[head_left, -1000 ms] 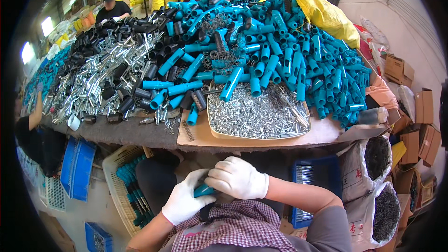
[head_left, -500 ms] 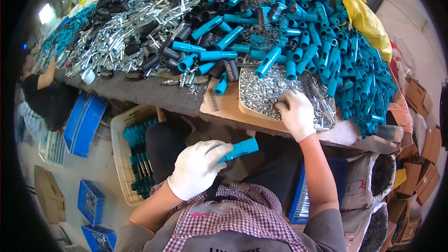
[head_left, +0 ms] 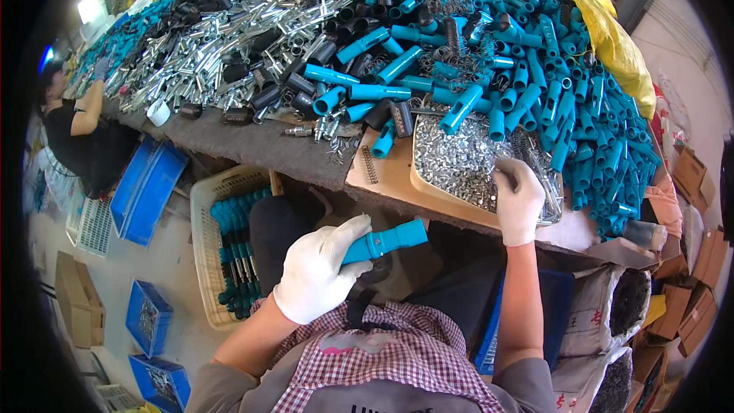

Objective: The person assembles tools by inserting metal parts, pins, and springs into plastic handles and tubes by hand, then places the assembled tools into a basket.

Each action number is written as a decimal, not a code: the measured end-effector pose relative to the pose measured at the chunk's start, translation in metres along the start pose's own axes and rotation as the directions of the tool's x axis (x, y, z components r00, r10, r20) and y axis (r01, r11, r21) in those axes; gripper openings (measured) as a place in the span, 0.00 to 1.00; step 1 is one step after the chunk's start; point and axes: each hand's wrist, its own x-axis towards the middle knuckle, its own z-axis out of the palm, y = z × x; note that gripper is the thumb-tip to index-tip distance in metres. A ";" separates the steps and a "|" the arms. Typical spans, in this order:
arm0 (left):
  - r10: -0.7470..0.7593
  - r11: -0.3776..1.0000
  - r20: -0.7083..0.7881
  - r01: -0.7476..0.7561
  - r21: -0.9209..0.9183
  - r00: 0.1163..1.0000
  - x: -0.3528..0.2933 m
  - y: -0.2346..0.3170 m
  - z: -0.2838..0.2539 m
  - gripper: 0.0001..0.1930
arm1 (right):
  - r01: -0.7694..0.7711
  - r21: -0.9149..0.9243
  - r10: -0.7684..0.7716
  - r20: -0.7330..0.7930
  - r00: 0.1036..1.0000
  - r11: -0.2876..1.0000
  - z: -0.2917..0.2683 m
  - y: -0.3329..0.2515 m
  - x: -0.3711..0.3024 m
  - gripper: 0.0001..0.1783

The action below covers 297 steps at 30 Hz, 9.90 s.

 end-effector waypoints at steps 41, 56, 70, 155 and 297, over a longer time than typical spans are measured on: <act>-0.377 0.476 0.349 0.503 -0.722 0.858 -0.002 0.006 0.005 0.22 | -0.118 0.588 -0.053 0.265 0.963 0.801 0.032 -0.106 -0.109 0.08; -0.333 0.442 0.345 0.469 -0.765 0.877 -0.011 0.001 0.018 0.23 | -0.598 0.690 0.297 0.519 0.801 0.407 0.048 -0.099 -0.127 0.07; -0.223 0.162 0.519 0.556 -0.815 0.825 -0.008 -0.008 0.021 0.29 | -0.605 0.627 0.182 0.605 0.775 0.491 0.036 -0.082 -0.115 0.28; 0.303 0.938 0.480 -0.346 0.002 0.823 -0.015 -0.022 -0.006 0.24 | -0.745 -0.160 -0.458 0.863 0.213 -0.648 0.078 -0.018 -0.165 0.37; -0.161 0.878 -0.161 0.216 0.427 0.974 -0.007 -0.113 -0.041 0.22 | -0.792 0.241 -0.003 0.956 0.293 -0.561 0.252 -0.126 -0.100 0.32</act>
